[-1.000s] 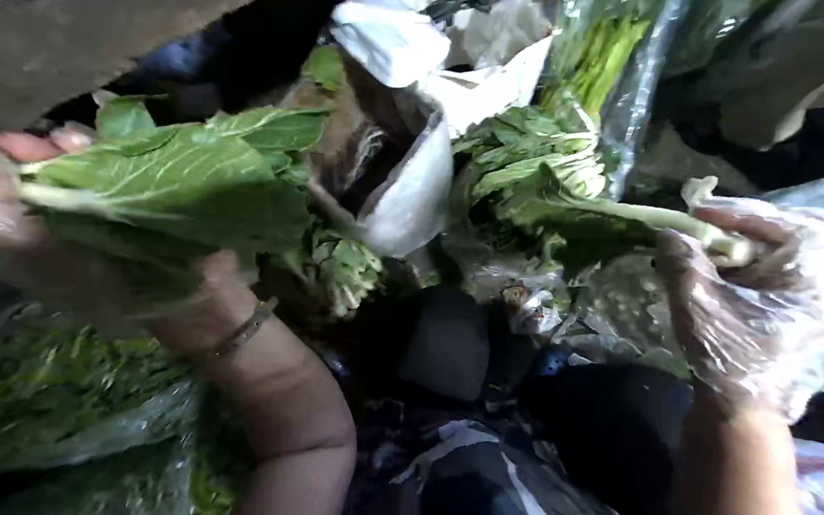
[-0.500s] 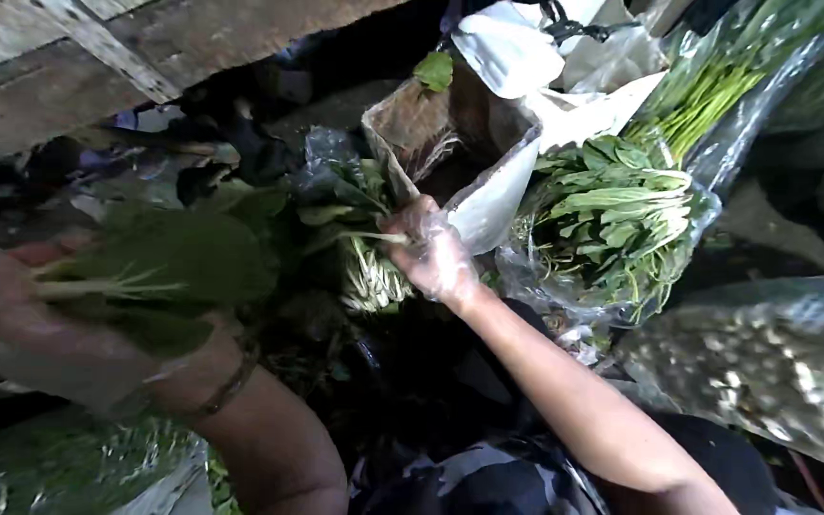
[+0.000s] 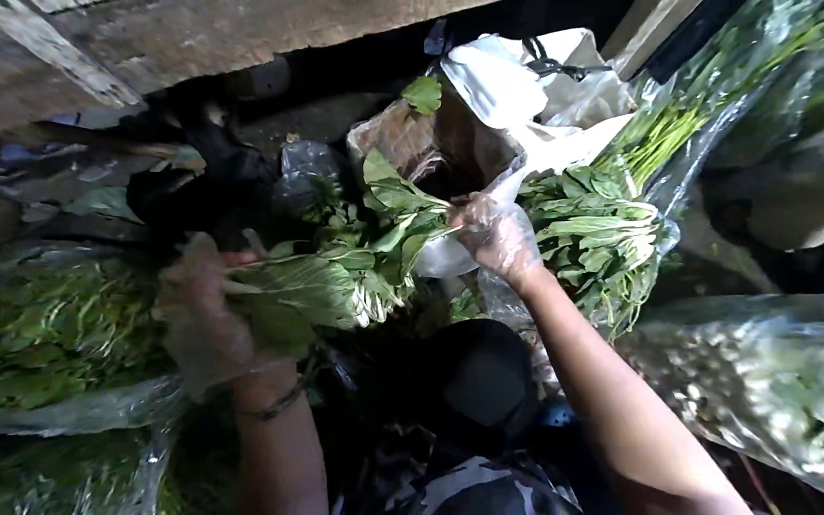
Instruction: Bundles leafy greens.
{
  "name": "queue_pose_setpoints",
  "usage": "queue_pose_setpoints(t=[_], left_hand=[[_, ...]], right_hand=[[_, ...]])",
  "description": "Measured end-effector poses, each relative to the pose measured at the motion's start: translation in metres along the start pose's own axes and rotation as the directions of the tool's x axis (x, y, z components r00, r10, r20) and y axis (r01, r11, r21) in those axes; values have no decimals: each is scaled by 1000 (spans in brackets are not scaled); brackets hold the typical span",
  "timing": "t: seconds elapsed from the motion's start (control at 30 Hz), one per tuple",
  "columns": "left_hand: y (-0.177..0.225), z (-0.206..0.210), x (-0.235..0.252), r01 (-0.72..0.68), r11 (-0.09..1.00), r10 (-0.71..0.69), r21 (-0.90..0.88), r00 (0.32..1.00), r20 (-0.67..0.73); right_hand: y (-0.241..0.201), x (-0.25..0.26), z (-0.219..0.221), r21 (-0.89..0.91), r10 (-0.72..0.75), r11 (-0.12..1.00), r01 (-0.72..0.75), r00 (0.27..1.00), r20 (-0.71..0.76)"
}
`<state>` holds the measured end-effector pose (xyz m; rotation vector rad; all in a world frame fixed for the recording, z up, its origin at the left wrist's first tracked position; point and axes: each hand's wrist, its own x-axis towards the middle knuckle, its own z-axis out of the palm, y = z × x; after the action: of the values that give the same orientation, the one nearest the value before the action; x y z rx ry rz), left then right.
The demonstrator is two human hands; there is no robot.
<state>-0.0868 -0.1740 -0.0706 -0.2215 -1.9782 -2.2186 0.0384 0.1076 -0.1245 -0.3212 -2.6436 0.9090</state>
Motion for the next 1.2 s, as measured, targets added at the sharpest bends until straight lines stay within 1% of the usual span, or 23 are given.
queue_pose_setpoints(t=[0.1,0.2,0.23,0.3,0.37,0.4,0.47,0.5,0.53,0.57,0.6,0.67,0.7,0.73,0.77,0.8,0.83,0.9,0.93,1.0,1.1,1.13,1.2], left_hand=[[0,14,-5,50,998,-49,-32,998,38],[3,14,-9,14,1000,-14,2,1000,28],[4,12,-10,1,1000,-2,22,999,51],[9,9,-15,-35,995,22,95,990,141],[12,17,-20,-62,997,51,45,976,212],[9,20,-24,-59,998,51,18,959,279],[7,41,-37,-27,999,37,-30,920,390],[13,59,-48,-2,997,34,-74,901,433],[18,78,-59,33,992,28,-121,880,474],[23,98,-67,62,986,28,-158,858,513],[25,116,-74,103,977,22,-187,823,568],[24,153,-80,145,967,40,-209,725,688],[21,170,-81,95,979,70,-181,673,736],[19,187,-84,-5,992,102,-127,626,773],[18,203,-89,-98,994,98,-50,576,812],[17,218,-96,-171,983,37,66,538,842],[12,230,-103,-188,970,-40,152,496,867],[-6,244,-116,-154,958,-158,240,415,896],[-16,249,-121,-144,958,-171,247,403,899],[-28,254,-126,-115,954,-214,278,390,896],[-30,259,-120,-94,943,-258,321,406,877],[-32,259,-116,-80,950,-247,302,401,882],[-39,258,-110,-43,960,-237,275,392,889]], right_hand=[[2,-3,7,-84,-47,996,42,998,-53],[-6,-5,7,-102,23,994,-29,998,-60],[-13,-7,2,-109,52,992,-57,997,-54],[-20,-15,-13,-112,80,990,-87,995,-64],[-21,-33,-28,-103,124,985,-135,986,-112],[-20,-46,-39,-79,170,980,-180,978,-121],[-1,-74,-61,-51,257,962,-267,955,-150],[21,-88,-71,-33,290,952,-303,934,-211],[45,-105,-83,36,342,937,-347,894,-289],[65,-123,-98,142,434,900,-412,825,-362],[85,-139,-112,252,555,832,-494,720,-417],[120,-166,-138,450,784,617,-645,457,-420],[136,-175,-145,506,844,531,-680,364,-395],[147,-182,-150,530,872,481,-698,315,-376],[155,-184,-152,525,884,456,-719,294,-364],[162,-183,-152,504,889,444,-741,294,-351],[168,-180,-153,477,887,450,-755,319,-334],[170,-165,-154,420,863,499,-758,391,-320],[170,-155,-155,388,855,514,-765,421,-304],[176,-135,-160,300,864,499,-813,440,-246],[186,-111,-160,264,899,437,-860,407,-164],[188,-108,-162,268,903,428,-863,398,-159],[190,-117,-166,305,907,414,-858,360,-217]])
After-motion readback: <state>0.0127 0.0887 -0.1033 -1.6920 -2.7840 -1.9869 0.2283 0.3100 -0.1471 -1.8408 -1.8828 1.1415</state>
